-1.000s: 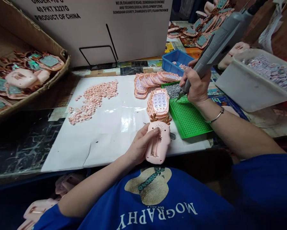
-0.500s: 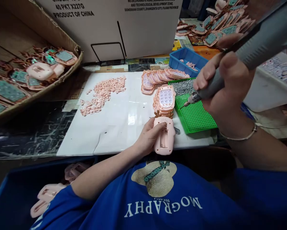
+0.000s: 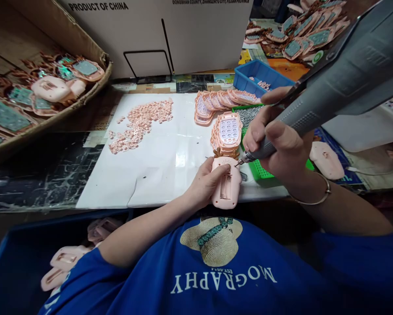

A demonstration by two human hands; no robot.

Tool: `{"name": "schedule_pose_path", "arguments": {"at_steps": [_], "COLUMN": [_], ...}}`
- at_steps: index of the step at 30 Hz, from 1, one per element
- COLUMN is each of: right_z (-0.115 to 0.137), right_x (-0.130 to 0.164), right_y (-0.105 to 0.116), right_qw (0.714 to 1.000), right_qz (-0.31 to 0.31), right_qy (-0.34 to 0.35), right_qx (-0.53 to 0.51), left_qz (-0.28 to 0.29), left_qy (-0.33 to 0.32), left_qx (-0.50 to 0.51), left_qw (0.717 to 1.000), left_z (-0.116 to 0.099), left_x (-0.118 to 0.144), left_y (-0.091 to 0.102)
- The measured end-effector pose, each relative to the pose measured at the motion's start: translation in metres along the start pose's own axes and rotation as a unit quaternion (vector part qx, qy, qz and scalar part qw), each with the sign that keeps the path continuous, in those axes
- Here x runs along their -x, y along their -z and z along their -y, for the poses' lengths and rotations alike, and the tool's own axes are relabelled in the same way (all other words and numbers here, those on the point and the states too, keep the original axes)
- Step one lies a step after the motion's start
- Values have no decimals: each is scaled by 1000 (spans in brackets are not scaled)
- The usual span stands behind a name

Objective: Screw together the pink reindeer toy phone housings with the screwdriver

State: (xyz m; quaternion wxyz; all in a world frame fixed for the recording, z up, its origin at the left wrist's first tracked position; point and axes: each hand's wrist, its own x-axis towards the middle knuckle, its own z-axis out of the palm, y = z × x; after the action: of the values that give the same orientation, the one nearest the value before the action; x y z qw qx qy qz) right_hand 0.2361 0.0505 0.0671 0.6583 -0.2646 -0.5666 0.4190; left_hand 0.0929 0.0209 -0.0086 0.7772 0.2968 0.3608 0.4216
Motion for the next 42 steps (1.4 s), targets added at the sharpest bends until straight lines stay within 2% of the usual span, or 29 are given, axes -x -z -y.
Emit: {"name": "schedule_pose_path", "arguments": {"at_steps": [7,13,16,19,22,26,32,42], "right_z": [-17,-3,3,-9,-34,-60,-76,-73], "right_x": [11,-3,-26,-51,-68,-78,-82,-74], "right_y": [3,4,15,40,67,90,97,90], "right_qw": [998,998,999,986,973,962,965,968], "right_qz": [43,47,3,-86,-139,-162,-169,-164], "right_qy": [-23,-36,46,112,73,55,45,38], "right_qx": [51,-2,-5,84,168,213,197,186], "left_qz": [-6,-7,-6,26,37,36,36,38], "left_qy": [-8,4,27,54,49,47,49,46], "left_qx": [-26,-11,-7,-19,-20,-8,7,19], "left_qw": [1000,1000,1000,998,998,998,998,998], "left_z": [1,-2,-4,-7,-9,-11,-11,-10], "left_x": [2,2,2,3,4,5,6,5], "left_y": [0,-2,-1,1,3,4,5,4]}}
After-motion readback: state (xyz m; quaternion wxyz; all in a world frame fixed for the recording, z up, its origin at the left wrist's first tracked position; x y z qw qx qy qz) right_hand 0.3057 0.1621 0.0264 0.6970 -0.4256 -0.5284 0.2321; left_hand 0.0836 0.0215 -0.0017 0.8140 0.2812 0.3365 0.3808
